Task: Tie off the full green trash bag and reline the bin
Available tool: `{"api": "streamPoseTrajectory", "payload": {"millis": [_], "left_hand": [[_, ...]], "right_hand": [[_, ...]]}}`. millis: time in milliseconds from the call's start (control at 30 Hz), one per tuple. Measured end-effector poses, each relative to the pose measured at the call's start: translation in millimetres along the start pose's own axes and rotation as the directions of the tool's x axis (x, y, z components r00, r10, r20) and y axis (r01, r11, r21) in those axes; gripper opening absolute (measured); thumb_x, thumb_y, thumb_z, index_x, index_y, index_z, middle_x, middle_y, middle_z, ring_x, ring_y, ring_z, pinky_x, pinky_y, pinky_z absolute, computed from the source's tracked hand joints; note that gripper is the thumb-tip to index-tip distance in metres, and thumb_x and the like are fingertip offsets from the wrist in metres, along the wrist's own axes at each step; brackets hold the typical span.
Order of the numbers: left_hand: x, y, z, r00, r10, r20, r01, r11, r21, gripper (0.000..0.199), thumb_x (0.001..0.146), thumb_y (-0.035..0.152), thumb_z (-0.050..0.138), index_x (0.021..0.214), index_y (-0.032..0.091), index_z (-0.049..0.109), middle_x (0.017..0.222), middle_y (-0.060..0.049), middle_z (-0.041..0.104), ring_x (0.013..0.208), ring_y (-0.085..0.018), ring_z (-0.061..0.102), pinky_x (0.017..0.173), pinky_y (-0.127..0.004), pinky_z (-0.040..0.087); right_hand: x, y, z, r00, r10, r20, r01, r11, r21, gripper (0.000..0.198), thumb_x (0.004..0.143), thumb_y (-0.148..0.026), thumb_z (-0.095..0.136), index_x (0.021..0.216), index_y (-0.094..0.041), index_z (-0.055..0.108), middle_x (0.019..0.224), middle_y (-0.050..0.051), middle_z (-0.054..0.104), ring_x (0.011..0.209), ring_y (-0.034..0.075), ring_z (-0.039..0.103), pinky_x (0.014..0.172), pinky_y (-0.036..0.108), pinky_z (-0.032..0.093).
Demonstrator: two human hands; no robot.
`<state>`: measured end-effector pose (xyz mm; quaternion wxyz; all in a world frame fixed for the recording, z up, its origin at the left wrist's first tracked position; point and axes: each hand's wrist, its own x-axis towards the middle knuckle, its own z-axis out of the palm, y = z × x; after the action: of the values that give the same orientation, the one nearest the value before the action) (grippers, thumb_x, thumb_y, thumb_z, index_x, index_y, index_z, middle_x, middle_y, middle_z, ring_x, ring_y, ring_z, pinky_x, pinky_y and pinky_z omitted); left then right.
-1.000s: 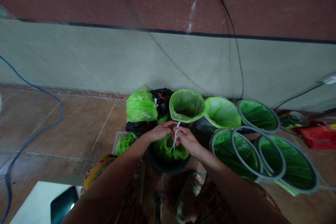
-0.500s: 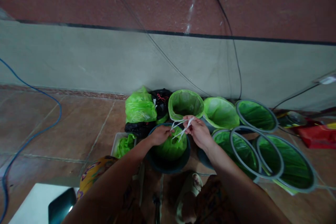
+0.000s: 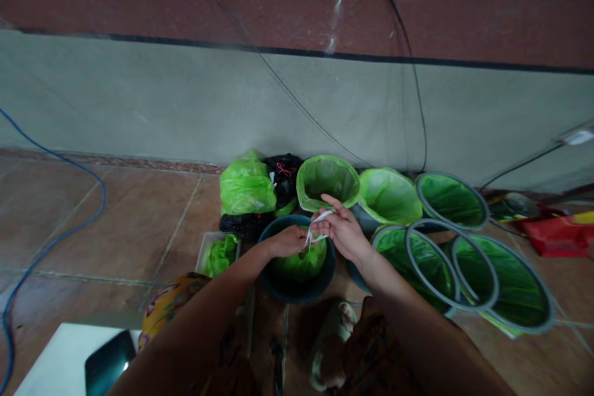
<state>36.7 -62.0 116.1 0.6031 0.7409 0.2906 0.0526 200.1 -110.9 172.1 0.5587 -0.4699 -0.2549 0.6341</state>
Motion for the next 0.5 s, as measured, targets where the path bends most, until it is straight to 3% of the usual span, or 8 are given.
{"api": "streamPoseTrajectory", "payload": {"millis": [67,167,233,333,400,500], "left_hand": [[-2.3,2.6,-2.0,0.999,0.036,0.034,-0.04,0.992,0.12,0.03,0.087,0.02,0.044,0.09,0.014,0.073,0.067,-0.001,0.064,0.062,-0.012,0.055,0.065,-0.023,0.043],[-6.0,8.9,-5.6,0.988,0.144,-0.049,-0.117,0.926,0.36,0.033,0.087,0.013,0.041,0.091,0.016,0.074,0.081,-0.004,0.069,0.079,-0.016,0.06,0.079,-0.026,0.044],[-8.1,13.8,-6.3,0.979,0.202,-0.016,-0.176,0.888,0.425,0.029,0.085,0.012,0.044,0.09,0.017,0.073,0.083,-0.003,0.069,0.082,-0.015,0.06,0.081,-0.025,0.043],[-9.2,18.2,-5.0,0.979,0.198,0.041,-0.198,0.898,0.394,0.021,0.087,0.019,0.051,0.077,0.017,0.069,0.069,0.001,0.061,0.068,-0.012,0.054,0.068,-0.021,0.04],[-8.1,16.9,-4.1,0.988,0.156,0.01,-0.15,0.928,0.342,0.028,0.089,0.027,0.052,0.065,0.017,0.065,0.058,0.003,0.052,0.058,-0.01,0.046,0.06,-0.021,0.035],[-5.0,8.7,-4.3,0.996,0.071,-0.061,-0.057,0.978,0.199,0.032,0.089,0.031,0.052,0.064,0.016,0.066,0.054,0.004,0.05,0.054,-0.009,0.044,0.057,-0.022,0.034]], "right_hand": [[2.9,0.1,-3.4,1.0,-0.02,-0.024,0.021,0.999,0.041,0.059,0.07,-0.03,0.075,0.124,-0.023,0.051,0.074,-0.002,0.071,0.063,0.015,0.069,0.064,0.03,0.057],[6.1,-0.7,-8.5,0.998,-0.038,-0.044,0.041,0.996,0.08,0.046,0.071,-0.028,0.074,0.113,-0.021,0.058,0.073,-0.001,0.072,0.064,0.014,0.069,0.068,0.031,0.058],[6.9,-1.0,-9.5,0.998,-0.033,-0.057,0.039,0.995,0.097,0.041,0.07,-0.026,0.073,0.108,-0.02,0.06,0.073,0.0,0.072,0.066,0.015,0.069,0.071,0.031,0.057],[8.0,-0.3,-8.2,0.996,-0.015,-0.084,0.024,0.994,0.109,0.039,0.069,-0.025,0.073,0.105,-0.02,0.06,0.073,0.0,0.072,0.068,0.015,0.069,0.074,0.032,0.056],[9.8,1.3,-8.0,0.994,-0.01,-0.106,0.02,0.996,0.093,0.04,0.068,-0.026,0.072,0.106,-0.021,0.059,0.076,0.0,0.072,0.071,0.015,0.069,0.078,0.032,0.055],[12.6,6.9,-11.3,0.978,-0.016,-0.207,-0.01,0.993,-0.122,0.046,0.071,-0.03,0.068,0.115,-0.024,0.055,0.09,0.0,0.071,0.081,0.017,0.069,0.082,0.035,0.053]]}}
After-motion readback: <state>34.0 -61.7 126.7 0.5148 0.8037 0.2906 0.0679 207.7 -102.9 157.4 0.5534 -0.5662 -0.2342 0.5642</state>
